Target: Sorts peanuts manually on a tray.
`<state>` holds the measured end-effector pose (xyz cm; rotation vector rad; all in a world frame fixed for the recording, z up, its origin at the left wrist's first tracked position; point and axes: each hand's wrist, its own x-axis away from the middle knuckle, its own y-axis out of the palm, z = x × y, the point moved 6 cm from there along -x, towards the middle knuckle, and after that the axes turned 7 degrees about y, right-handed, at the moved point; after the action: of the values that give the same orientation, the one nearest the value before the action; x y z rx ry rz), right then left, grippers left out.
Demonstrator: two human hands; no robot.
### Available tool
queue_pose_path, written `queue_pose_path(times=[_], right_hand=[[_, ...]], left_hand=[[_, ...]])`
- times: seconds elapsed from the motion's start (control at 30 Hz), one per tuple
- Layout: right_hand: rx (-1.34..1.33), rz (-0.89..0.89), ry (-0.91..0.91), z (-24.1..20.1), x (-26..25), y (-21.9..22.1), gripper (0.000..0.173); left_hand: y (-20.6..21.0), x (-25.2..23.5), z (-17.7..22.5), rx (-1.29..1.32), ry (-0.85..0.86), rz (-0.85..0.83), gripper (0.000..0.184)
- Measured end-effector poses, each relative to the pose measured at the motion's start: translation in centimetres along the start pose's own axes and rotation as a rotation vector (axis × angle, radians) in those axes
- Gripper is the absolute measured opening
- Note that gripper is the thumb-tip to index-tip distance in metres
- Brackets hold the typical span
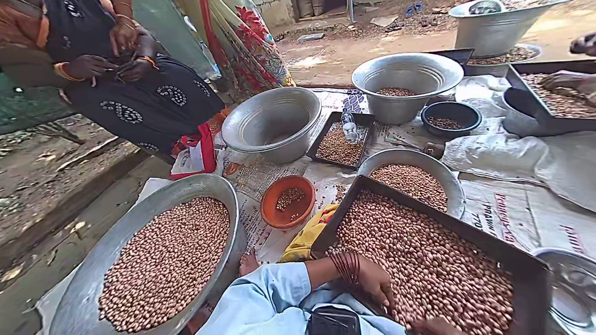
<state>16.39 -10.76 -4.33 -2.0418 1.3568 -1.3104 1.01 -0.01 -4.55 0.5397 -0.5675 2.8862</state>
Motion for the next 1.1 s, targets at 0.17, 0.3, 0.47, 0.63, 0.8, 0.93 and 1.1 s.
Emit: queue_pose_path(times=[0.17,0.3,0.47,0.63,0.8,0.93,1.1], right_hand=[[-0.123,0.489,0.044,1.7,-0.2,-4.7,0.045],[-0.222,0.724,0.041,3.3,2.4,-7.3,0.047],[-0.607,0.759,0.074,6.2,4.7,-6.6,0.035],[-0.391,0.764,0.166,4.7,5.4,-5.2,0.022],[-0.184,0.592,0.234,2.5,5.5,-3.6,0.014],[-0.129,0.419,0.247,1.6,5.0,-2.5,0.016],[-0.029,0.205,0.214,-0.1,2.5,-0.5,0.023]], left_hand=[[-5.3,-2.1,0.9,-0.034,0.012,0.478,0.033],[-8.7,0.9,-0.3,-0.057,-0.032,0.86,0.034],[-6.6,2.3,-0.6,-0.117,-0.07,0.842,0.025],[-2.2,-1.0,1.7,-0.308,-0.044,0.509,0.023],[-0.4,-1.9,2.5,-0.413,-0.061,0.262,0.021],[0.4,-2.0,2.4,-0.513,-0.074,0.229,0.022],[0.9,-2.2,2.2,-0.6,-0.118,0.192,0.023]])
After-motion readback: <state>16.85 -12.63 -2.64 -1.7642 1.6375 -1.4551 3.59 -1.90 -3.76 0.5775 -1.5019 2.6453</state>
